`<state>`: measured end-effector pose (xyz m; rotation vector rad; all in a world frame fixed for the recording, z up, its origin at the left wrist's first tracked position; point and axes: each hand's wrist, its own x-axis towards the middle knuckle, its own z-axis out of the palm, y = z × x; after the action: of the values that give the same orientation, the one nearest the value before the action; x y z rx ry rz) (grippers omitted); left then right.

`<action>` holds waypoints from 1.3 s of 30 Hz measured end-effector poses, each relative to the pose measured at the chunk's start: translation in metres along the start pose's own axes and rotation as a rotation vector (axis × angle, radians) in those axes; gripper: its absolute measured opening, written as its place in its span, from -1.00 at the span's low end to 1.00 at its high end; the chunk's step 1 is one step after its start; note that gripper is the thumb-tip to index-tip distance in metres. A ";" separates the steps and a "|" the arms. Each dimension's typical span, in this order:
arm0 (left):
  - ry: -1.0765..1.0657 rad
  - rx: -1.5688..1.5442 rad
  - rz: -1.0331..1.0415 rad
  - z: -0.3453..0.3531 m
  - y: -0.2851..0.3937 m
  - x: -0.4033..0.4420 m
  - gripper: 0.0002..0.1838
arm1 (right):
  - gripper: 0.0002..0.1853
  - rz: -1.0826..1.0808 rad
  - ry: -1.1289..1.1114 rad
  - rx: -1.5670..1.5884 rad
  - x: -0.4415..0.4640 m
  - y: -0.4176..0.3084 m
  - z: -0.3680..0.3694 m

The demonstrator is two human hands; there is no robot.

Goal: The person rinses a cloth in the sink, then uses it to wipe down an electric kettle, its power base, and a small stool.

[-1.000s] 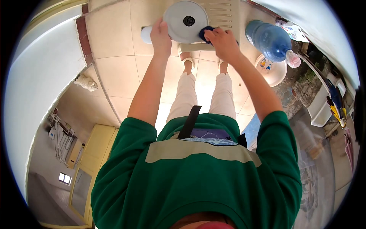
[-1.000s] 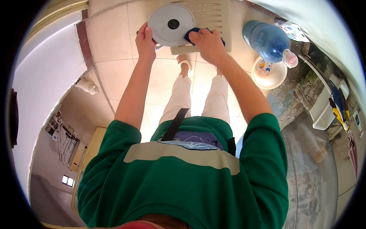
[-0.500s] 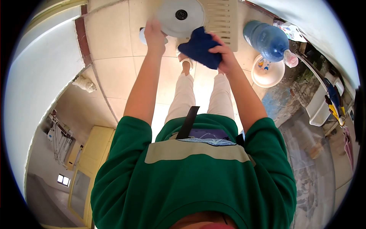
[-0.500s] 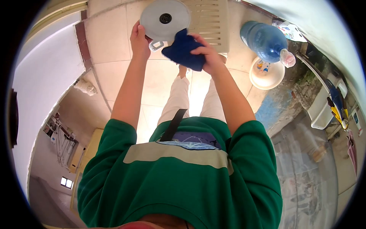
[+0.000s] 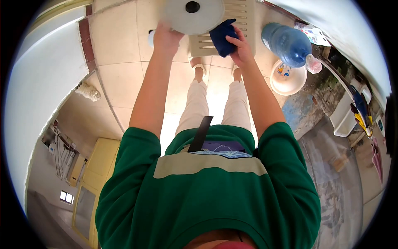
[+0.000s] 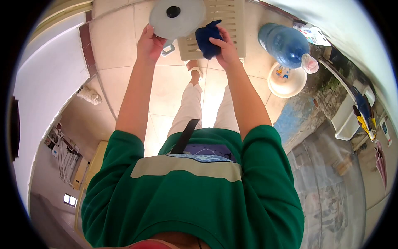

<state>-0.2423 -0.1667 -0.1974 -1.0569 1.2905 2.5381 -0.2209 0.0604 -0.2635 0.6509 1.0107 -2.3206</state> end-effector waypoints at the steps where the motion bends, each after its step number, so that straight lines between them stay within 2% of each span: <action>1: 0.014 0.001 -0.013 0.000 -0.005 0.001 -0.69 | -0.51 0.003 -0.007 0.002 0.004 0.000 0.003; 3: 0.031 0.001 -0.018 -0.001 -0.012 0.001 -0.68 | -0.50 -0.076 0.293 -0.421 0.012 -0.001 0.008; 4: 0.045 0.057 -0.048 0.002 -0.015 0.000 -0.68 | -0.50 -0.126 0.316 -0.210 0.018 -0.002 0.006; 5: 0.059 0.111 -0.081 0.004 -0.018 -0.003 -0.67 | -0.50 -0.127 0.312 -0.216 0.013 -0.015 0.014; 7: 0.032 0.111 -0.072 0.012 -0.026 -0.007 -0.64 | -0.49 0.133 0.025 0.031 0.004 -0.042 0.023; 8: 0.030 0.106 -0.094 0.017 -0.030 -0.009 -0.64 | -0.50 0.177 -0.055 0.125 0.005 -0.041 0.018; 14: -0.036 0.070 -0.183 0.027 -0.040 -0.012 -0.60 | -0.55 0.190 -0.146 0.124 -0.011 -0.056 0.009; 17: -0.118 0.191 -0.179 0.024 -0.041 -0.006 -0.61 | -0.54 0.163 -0.128 0.178 -0.024 -0.066 -0.007; 19: 0.105 0.592 -0.034 0.012 -0.053 0.004 -0.62 | -0.52 0.140 -0.099 0.213 -0.030 -0.075 -0.022; 20: 0.146 0.873 0.092 0.002 -0.061 0.010 -0.63 | -0.51 0.105 -0.090 0.177 -0.034 -0.079 -0.031; 21: 0.148 0.871 0.088 -0.006 -0.074 0.013 -0.63 | -0.49 0.071 -0.084 0.141 -0.037 -0.083 -0.040; 23: 0.183 0.437 0.021 0.007 -0.071 0.004 -0.55 | -0.46 0.066 -0.054 0.146 -0.045 -0.095 -0.050; 24: 0.190 0.440 0.017 0.008 -0.070 0.001 -0.55 | -0.46 0.039 -0.046 0.154 -0.049 -0.102 -0.056; 26: 0.043 -0.129 -0.154 0.008 -0.067 -0.002 -0.48 | -0.46 0.005 -0.054 0.187 -0.056 -0.113 -0.062; 33: -0.003 -0.113 -0.143 0.010 -0.078 -0.003 -0.43 | -0.51 0.040 -0.080 0.429 -0.058 -0.126 -0.084; 36: 0.059 -0.076 -0.184 0.014 -0.083 -0.003 -0.52 | -0.55 0.034 -0.160 0.554 -0.055 -0.129 -0.083; 38: 0.021 0.537 0.004 0.016 -0.090 -0.005 -0.49 | -0.59 0.035 -0.113 0.671 -0.054 -0.133 -0.079; 39: 0.015 0.527 -0.001 0.017 -0.094 -0.007 -0.49 | -0.59 0.031 -0.107 0.661 -0.054 -0.133 -0.081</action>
<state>-0.2108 -0.0929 -0.2494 -0.9500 1.8145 2.0031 -0.2464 0.2147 -0.2120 0.7609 0.1601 -2.6239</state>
